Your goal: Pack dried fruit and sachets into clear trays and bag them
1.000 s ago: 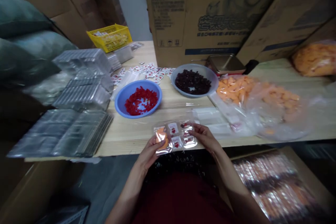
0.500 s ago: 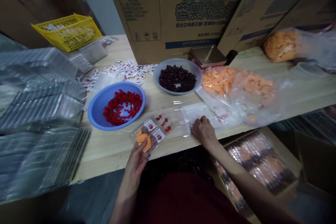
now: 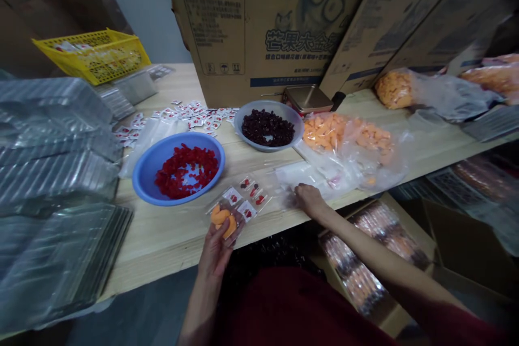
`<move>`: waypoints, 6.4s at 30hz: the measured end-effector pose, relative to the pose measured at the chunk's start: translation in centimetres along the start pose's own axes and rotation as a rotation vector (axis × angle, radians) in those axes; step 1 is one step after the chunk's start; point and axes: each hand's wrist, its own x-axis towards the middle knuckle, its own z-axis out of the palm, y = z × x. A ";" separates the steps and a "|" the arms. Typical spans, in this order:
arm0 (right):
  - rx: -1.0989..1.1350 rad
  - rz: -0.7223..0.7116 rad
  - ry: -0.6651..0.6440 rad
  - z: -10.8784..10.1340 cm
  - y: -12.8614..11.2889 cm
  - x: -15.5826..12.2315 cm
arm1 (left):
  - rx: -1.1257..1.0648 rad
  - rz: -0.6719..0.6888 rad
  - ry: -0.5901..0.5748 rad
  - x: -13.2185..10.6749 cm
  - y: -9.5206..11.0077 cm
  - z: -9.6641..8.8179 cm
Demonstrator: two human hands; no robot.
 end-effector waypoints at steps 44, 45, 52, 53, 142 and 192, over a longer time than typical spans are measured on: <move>1.051 -0.021 0.378 2.1 3.0 0.6 | 0.238 0.130 0.014 -0.1 -7.7 7.1; 1.012 -0.017 0.415 2.0 2.5 0.2 | 0.268 0.133 0.017 -0.4 -7.9 7.3; 0.781 0.054 0.506 2.6 0.3 -1.1 | 0.344 0.091 -0.004 -1.6 -8.6 7.2; 0.708 0.079 0.506 2.7 0.2 -1.0 | 0.350 0.091 -0.001 -1.8 -8.8 7.0; 0.770 0.049 0.609 3.6 0.1 -1.3 | 0.108 0.172 0.031 -2.4 -9.0 7.9; 0.858 -0.231 0.544 3.7 -0.3 -7.7 | 0.435 0.098 -0.122 -1.9 -11.0 11.6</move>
